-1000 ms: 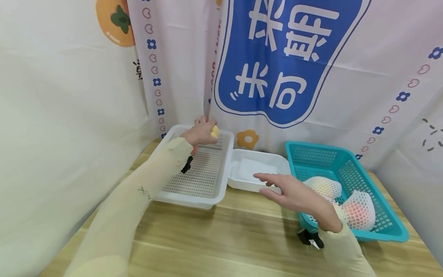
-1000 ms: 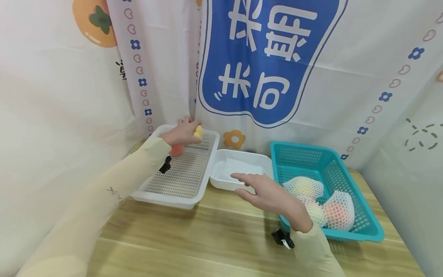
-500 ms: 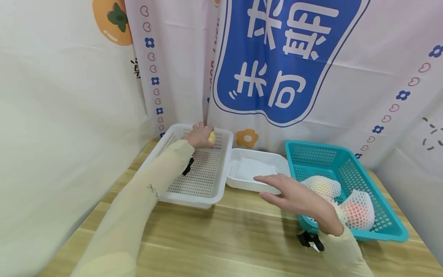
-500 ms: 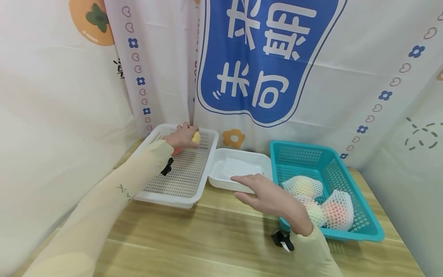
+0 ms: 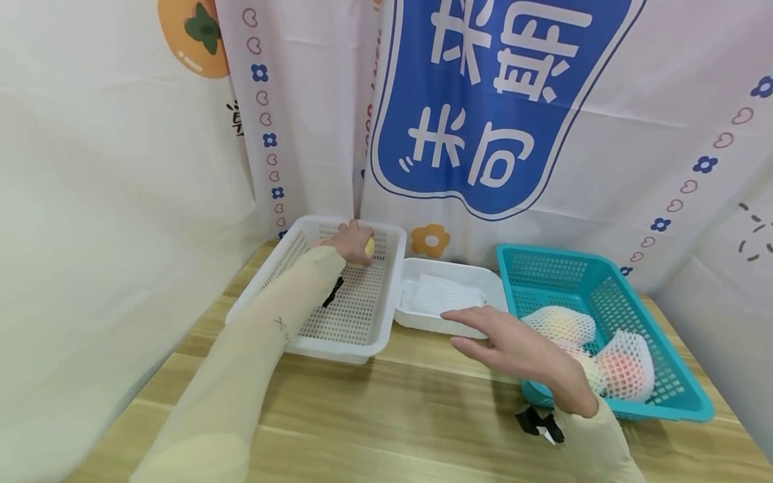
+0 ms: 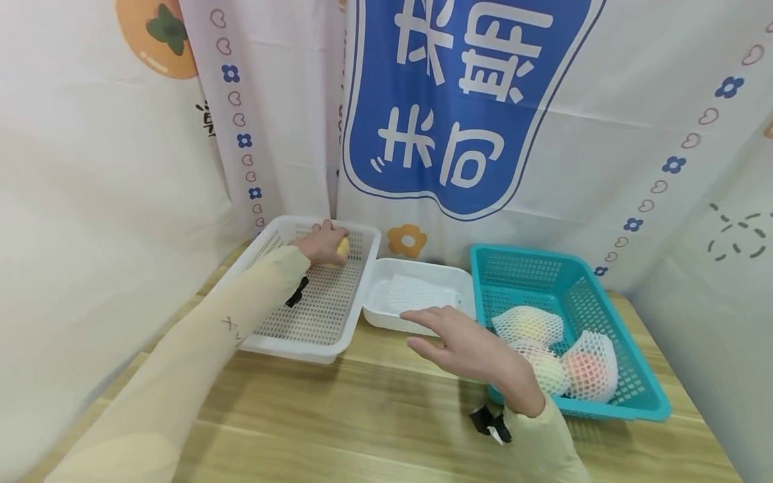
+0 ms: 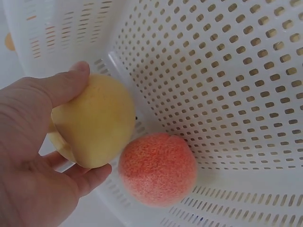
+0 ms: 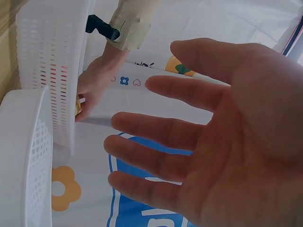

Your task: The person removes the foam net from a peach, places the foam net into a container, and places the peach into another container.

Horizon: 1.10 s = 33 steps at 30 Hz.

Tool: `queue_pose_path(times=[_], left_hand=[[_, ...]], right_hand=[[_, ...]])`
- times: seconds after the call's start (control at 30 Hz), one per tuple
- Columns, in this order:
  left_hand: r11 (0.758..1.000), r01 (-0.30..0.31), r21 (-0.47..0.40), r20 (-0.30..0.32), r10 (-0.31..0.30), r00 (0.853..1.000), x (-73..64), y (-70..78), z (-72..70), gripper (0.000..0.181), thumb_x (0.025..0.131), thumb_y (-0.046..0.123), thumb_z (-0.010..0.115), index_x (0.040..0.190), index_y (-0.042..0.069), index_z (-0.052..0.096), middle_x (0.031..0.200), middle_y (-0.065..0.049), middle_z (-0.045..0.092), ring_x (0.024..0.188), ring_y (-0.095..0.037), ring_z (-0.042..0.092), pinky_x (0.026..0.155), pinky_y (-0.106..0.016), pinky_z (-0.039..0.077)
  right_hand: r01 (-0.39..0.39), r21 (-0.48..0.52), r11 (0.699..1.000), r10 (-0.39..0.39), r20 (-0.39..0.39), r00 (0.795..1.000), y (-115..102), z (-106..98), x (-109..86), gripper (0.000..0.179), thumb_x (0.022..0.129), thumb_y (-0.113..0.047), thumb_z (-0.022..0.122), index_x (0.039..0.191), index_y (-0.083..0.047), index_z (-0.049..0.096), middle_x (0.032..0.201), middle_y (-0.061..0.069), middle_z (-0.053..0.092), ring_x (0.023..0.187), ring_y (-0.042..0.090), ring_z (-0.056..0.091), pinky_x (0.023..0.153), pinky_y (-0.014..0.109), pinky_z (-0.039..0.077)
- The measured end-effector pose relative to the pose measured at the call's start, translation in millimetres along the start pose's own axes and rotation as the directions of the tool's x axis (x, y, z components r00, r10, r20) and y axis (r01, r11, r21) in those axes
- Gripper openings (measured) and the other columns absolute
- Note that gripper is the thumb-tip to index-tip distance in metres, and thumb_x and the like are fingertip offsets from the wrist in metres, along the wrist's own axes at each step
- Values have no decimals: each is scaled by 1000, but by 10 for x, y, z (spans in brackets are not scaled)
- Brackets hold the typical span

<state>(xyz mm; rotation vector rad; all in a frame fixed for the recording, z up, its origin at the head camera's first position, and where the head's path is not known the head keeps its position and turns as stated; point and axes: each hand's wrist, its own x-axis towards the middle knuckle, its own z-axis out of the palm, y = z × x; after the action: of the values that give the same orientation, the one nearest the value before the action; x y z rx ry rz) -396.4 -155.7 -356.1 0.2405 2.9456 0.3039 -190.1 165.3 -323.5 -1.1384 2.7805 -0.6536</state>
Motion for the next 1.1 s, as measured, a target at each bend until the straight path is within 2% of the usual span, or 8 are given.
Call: queue_pose_path(times=[0.23,0.47,0.6,0.83,0.97,1.1], left_hand=[[1000,-16,25,25,15,1000,134,26,61,84,79,24,77,151,21,34,144,-17,34,125,-34,38,97,-55,47],[993,-33,116,0,33,999,212,16,147,81,77,21,80,148,17,41,143,-20,39,130,-38,38,100,-54,46],[991,-26,134,-2,26,1000,187,16,195,76,78,19,79,145,14,43,141,-21,39,131,-38,37,99,-53,47],[993,18,118,47,-24,999,106,26,223,81,81,20,77,150,17,36,141,-19,35,129,-34,34,97,-50,48],[993,5,118,45,-11,999,143,40,228,80,83,22,75,151,17,34,143,-21,34,130,-35,34,96,-51,49],[991,-20,131,55,13,998,152,17,202,80,86,27,73,153,16,31,149,-23,31,135,-38,31,102,-54,45]], right_hand=[[-18,-44,999,18,2,1000,30,-13,-26,49,102,-39,51,146,-18,48,143,4,55,130,29,52,104,51,46],[-38,-49,998,38,1,999,62,-46,-59,51,102,-42,49,147,-19,45,145,6,53,134,33,48,107,55,42],[-29,-54,998,29,7,1000,64,-56,-69,51,102,-41,50,147,-18,45,145,6,53,134,32,48,107,54,42],[-31,-76,997,33,23,999,35,-55,-82,50,102,-41,50,147,-19,45,143,6,55,131,29,51,105,51,45],[-50,-91,995,54,43,998,27,-80,-103,50,101,-40,51,147,-19,45,143,6,55,131,29,51,105,51,45],[-75,-111,991,84,82,993,7,-145,-117,50,101,-38,53,147,-19,45,143,8,54,132,31,50,105,52,45]])
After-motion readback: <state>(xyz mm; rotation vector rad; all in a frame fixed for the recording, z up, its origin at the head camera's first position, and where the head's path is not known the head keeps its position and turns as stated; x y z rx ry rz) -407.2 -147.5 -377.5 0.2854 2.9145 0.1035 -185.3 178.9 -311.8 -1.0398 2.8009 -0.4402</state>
